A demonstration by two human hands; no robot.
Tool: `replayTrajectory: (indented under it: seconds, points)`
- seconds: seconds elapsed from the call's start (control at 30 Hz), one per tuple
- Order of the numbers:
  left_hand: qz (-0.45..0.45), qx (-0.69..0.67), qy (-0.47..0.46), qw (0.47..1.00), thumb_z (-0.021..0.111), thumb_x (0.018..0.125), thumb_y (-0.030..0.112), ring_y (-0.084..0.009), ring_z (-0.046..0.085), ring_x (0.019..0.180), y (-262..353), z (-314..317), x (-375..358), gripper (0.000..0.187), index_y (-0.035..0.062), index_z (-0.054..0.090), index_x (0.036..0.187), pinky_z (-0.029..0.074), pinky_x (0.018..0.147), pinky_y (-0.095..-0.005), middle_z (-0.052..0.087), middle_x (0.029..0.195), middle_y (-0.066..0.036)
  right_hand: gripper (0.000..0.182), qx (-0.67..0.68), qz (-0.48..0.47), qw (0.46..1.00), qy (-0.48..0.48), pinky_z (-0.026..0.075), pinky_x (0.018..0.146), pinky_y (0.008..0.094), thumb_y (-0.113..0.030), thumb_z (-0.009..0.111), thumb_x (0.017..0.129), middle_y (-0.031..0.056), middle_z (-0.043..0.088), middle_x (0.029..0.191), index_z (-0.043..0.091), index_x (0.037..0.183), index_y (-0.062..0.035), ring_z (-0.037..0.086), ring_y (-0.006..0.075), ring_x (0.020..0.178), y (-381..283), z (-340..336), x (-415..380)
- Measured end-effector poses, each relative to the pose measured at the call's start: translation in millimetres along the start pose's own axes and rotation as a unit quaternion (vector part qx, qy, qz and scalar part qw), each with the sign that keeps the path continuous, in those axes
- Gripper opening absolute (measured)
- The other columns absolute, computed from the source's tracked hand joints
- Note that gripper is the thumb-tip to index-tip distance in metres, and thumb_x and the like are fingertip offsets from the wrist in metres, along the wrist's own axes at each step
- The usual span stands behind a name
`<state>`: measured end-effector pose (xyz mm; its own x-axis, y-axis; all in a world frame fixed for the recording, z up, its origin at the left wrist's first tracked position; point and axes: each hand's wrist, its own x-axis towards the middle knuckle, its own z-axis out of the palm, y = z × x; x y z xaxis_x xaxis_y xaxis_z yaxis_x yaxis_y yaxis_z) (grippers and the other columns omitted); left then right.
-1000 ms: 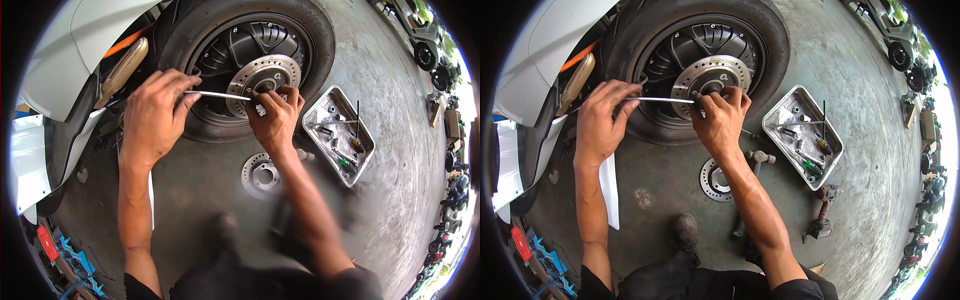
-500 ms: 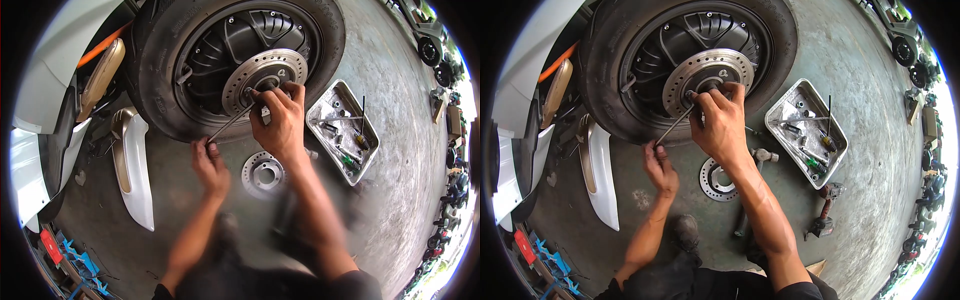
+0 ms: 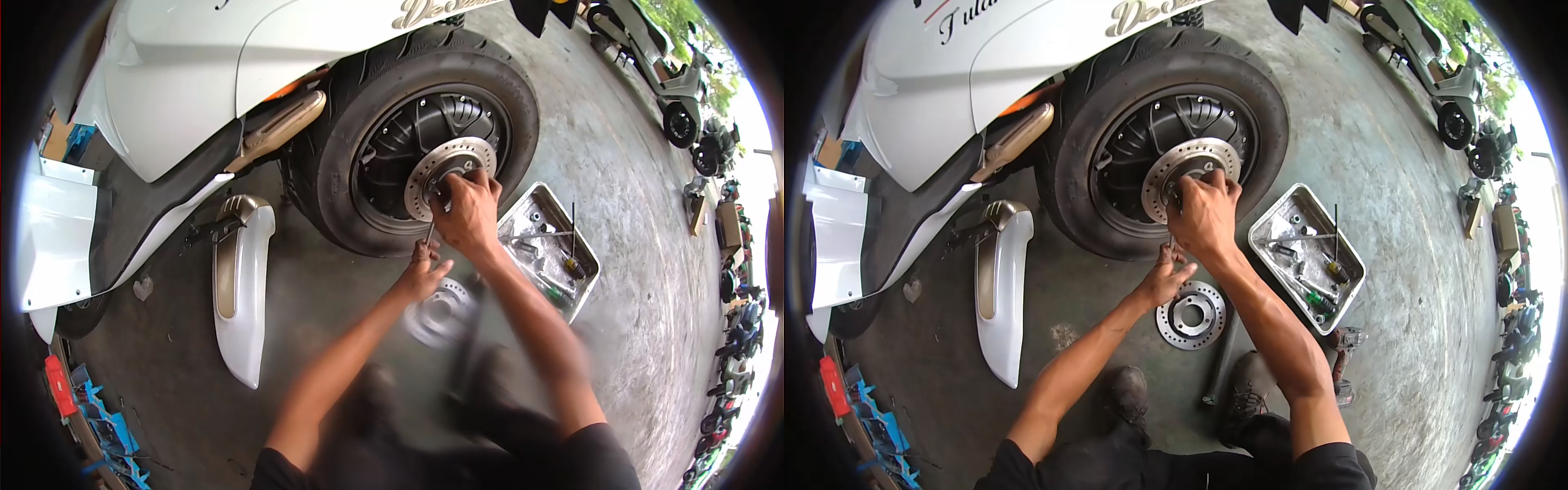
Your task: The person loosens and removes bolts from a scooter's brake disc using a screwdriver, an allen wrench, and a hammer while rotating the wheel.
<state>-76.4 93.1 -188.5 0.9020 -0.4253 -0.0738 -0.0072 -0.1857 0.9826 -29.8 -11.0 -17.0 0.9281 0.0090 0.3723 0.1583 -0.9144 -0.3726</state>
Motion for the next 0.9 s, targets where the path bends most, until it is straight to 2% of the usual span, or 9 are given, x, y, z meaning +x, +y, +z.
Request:
replayTrajectory:
  seconds: [0.07, 0.13, 0.3, 0.4, 0.43, 0.53, 0.67, 0.77, 0.9]
  points:
    - [-0.064, -0.102, -0.052, 0.991, 0.060, 0.097, 0.019, -0.0172, 0.053, 0.104, 3.2, -16.1, -15.3, 0.040, -0.0020, 0.041, 0.125, 0.044, 0.091, -0.0309, 0.052, 0.108, -0.007, 0.021, -0.031, 0.003, 0.999, -0.022, 0.035, 0.098, 0.0565, -0.017, 0.065, 0.077, 0.0120, 0.072, 0.089, 0.064, 0.094, -0.0043, 0.056, 0.0371, 0.110, -1.3, 2.2, 1.7]
    - [0.025, -0.010, 0.055, 0.998, 0.054, 0.100, 0.020, -0.0256, 0.069, 0.083, -4.9, -24.8, -15.6, 0.020, 0.0035, 0.061, 0.109, 0.051, 0.078, -0.0354, 0.070, 0.088, -0.010, 0.023, -0.009, 0.001, 1.000, -0.029, 0.035, 0.099, 0.0563, -0.015, 0.064, 0.076, 0.0130, 0.072, 0.089, 0.064, 0.096, -0.0038, 0.057, 0.0377, 0.109, -4.9, -1.6, 4.7]
    - [0.005, 0.057, -0.027, 0.998, 0.053, 0.100, 0.022, -0.0299, 0.069, 0.088, 22.0, -48.0, -29.8, 0.025, -0.0001, 0.065, 0.099, 0.051, 0.080, -0.0382, 0.071, 0.093, -0.015, 0.022, -0.026, 0.014, 0.995, -0.094, 0.034, 0.100, 0.0576, -0.016, 0.065, 0.077, 0.0127, 0.072, 0.090, 0.067, 0.096, -0.0050, 0.057, 0.0362, 0.108, -2.4, -9.6, -6.2]
    - [0.028, 0.054, -0.086, 0.994, 0.055, 0.099, 0.025, -0.0190, 0.064, 0.080, 35.2, -45.3, -49.5, 0.029, -0.0004, 0.065, 0.106, 0.050, 0.075, -0.0331, 0.069, 0.087, -0.013, 0.018, 0.055, -0.148, 0.977, -0.145, 0.033, 0.102, 0.0580, -0.017, 0.069, 0.079, 0.0078, 0.070, 0.087, 0.069, 0.096, -0.0105, 0.057, 0.0303, 0.105, -2.0, -37.1, -38.6]
    - [0.015, 0.054, -0.090, 0.994, 0.055, 0.099, 0.025, -0.0190, 0.064, 0.080, 39.8, -40.9, -66.1, 0.029, -0.0004, 0.065, 0.106, 0.050, 0.075, -0.0331, 0.069, 0.087, -0.013, 0.018, 0.076, -0.165, 0.968, -0.173, 0.037, 0.100, 0.0473, -0.015, 0.074, 0.077, 0.0057, 0.068, 0.086, 0.070, 0.093, -0.0099, 0.056, 0.0245, 0.100, 6.3, -67.1, -64.4]
    - [-0.014, 0.066, -0.135, 0.989, 0.058, 0.098, 0.025, -0.0181, 0.065, 0.079, 41.8, -38.0, -111.2, 0.029, -0.0018, 0.066, 0.107, 0.051, 0.075, -0.0328, 0.070, 0.088, -0.013, 0.016, 0.094, -0.029, 0.955, -0.280, 0.045, 0.094, 0.0429, -0.022, 0.069, 0.085, 0.0074, 0.072, 0.086, 0.069, 0.096, -0.0103, 0.063, 0.0278, 0.092, 42.6, -101.9, -106.1]
    - [-0.122, 0.078, -0.186, 0.972, 0.059, 0.097, 0.024, -0.0201, 0.067, 0.080, 22.2, -23.6, -161.3, 0.029, -0.0027, 0.066, 0.107, 0.052, 0.076, -0.0339, 0.070, 0.086, -0.014, 0.028, 0.084, 0.123, 0.882, -0.447, 0.057, 0.077, 0.0433, -0.030, 0.067, 0.086, 0.0137, 0.074, 0.091, 0.072, 0.100, -0.0069, 0.071, 0.0338, 0.081, 108.8, -83.3, -199.3]
    - [-0.138, 0.146, -0.189, 0.961, 0.058, 0.096, 0.023, -0.0256, 0.068, 0.081, 10.3, -16.9, -193.9, 0.029, -0.0017, 0.067, 0.110, 0.053, 0.077, -0.0368, 0.071, 0.088, -0.015, 0.031, 0.142, 0.203, 0.837, -0.487, 0.057, 0.082, 0.0431, -0.032, 0.069, 0.084, 0.0148, 0.074, 0.089, 0.073, 0.100, -0.0067, 0.071, 0.0341, 0.085, 114.2, -48.5, -271.7]
    - [-0.104, 0.229, -0.211, 0.945, 0.059, 0.095, 0.023, -0.0317, 0.065, 0.094, 6.9, -28.4, -211.2, 0.030, 0.0010, 0.069, 0.112, 0.051, 0.087, -0.0411, 0.069, 0.100, -0.014, 0.025, 0.093, 0.125, 0.832, -0.533, 0.056, 0.083, 0.0467, -0.027, 0.068, 0.085, 0.0158, 0.074, 0.088, 0.074, 0.103, -0.0107, 0.070, 0.0365, 0.088, 94.6, -9.4, -316.7]
